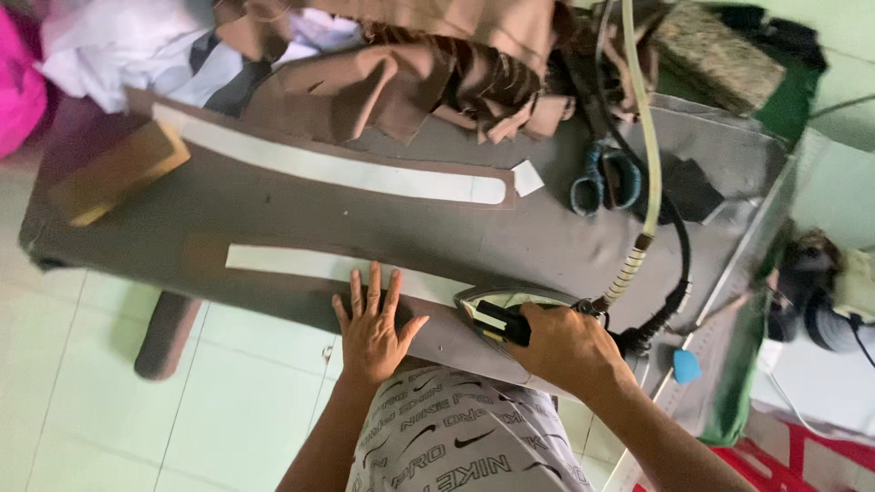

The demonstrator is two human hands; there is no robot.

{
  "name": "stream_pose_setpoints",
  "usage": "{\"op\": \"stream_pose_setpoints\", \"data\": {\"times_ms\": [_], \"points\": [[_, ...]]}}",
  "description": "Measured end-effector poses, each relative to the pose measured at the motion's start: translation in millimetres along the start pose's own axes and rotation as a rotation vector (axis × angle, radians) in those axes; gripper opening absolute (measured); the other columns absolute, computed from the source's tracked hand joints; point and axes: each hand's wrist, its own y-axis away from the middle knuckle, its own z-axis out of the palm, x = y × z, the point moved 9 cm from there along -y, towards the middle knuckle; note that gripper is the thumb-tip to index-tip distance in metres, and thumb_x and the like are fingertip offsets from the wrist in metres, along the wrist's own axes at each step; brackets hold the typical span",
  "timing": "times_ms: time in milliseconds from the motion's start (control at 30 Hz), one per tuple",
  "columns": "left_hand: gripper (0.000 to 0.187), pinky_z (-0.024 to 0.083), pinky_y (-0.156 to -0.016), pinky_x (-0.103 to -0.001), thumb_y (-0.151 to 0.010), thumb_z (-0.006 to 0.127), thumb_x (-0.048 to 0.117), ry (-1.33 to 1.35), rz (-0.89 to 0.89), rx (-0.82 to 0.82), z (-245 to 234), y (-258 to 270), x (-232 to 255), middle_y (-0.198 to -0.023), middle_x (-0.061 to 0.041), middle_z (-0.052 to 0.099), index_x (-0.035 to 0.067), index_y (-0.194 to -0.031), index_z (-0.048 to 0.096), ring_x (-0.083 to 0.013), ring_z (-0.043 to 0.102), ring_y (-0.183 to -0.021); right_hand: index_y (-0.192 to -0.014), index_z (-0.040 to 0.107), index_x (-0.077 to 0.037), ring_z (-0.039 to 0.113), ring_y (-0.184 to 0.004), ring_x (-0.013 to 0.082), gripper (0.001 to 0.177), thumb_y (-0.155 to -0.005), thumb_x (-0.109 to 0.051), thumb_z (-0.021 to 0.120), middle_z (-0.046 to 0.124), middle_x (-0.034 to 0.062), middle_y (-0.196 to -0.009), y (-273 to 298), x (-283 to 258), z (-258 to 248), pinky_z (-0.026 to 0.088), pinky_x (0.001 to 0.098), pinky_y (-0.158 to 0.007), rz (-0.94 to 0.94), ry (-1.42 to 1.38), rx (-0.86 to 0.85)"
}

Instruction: The person irons two long strips of brown fabric on a work table. They use a steam iron and a wooden block to press the fabric flat. The person handles the fabric strips one at a time, flipping them over to iron both sides.

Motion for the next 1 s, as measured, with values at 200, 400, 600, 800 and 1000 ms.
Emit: {"op": "stream_pose_setpoints", "data": {"times_ms": [200, 400, 600, 800, 1000], "points": [[0.094, 0.025, -0.107, -0.082, -0.091, 0.058, 0.072, 0.096, 0.004, -0.081, 3.2, 3.7, 0.6, -0.172, -0.019, 0.019, 0.021, -0.164, 0.03, -0.0527, 0.02, -0.153, -0.099, 0.065, -0.024, 0.077, -0.083, 0.0344, 0.037, -0.081, -0.057, 0.064, 0.075, 0.009, -0.078, 6.0, -10.4, -23.8, 0.062, 0.0503, -0.078, 0.03, -0.029, -0.084], [0.096, 0.027, -0.106, -0.079, -0.091, 0.053, 0.077, 0.067, 0.033, -0.083, -0.4, 0.9, 5.4, -0.172, -0.02, 0.02, 0.02, -0.165, 0.029, -0.0517, 0.022, -0.153, -0.098, 0.065, -0.026, 0.077, -0.087, 0.0335, 0.035, -0.08, -0.055, 0.066, 0.078, 0.0065, -0.083, 8.7, -8.7, -24.3, 0.061, 0.0488, -0.083, 0.141, -0.057, -0.141], [0.098, 0.019, -0.107, -0.082, -0.09, 0.048, 0.082, 0.121, 0.097, -0.163, 8.9, -3.6, -8.8, -0.171, -0.023, 0.016, 0.021, -0.164, 0.029, -0.0527, 0.019, -0.152, -0.091, 0.069, -0.031, 0.078, -0.075, 0.0242, 0.033, -0.073, -0.058, 0.074, 0.075, 0.0001, -0.074, 7.1, 4.4, -6.2, 0.064, 0.0404, -0.07, 0.176, 0.032, 0.002], [0.095, -0.001, -0.128, -0.061, -0.098, 0.022, 0.085, 0.093, 0.487, 0.039, -5.1, -10.8, -3.8, -0.174, -0.009, 0.001, 0.022, -0.167, 0.006, -0.0309, 0.002, -0.161, -0.106, 0.068, -0.028, 0.076, -0.073, 0.0214, 0.028, -0.084, -0.045, 0.069, 0.078, -0.0023, -0.086, 1.5, -5.1, -8.7, 0.067, 0.0363, -0.064, 0.207, 0.004, -0.228], [0.106, 0.009, -0.125, -0.067, -0.09, 0.044, 0.091, 0.066, 0.609, -0.095, 6.8, -6.9, -0.1, -0.175, -0.008, 0.01, 0.026, -0.168, 0.011, -0.0375, 0.011, -0.161, -0.105, 0.065, -0.033, 0.074, -0.089, 0.033, 0.039, -0.075, -0.059, 0.066, 0.076, 0.0035, -0.093, -0.5, 11.6, 5.1, 0.06, 0.0497, -0.073, 0.315, 0.147, -0.206]]}}
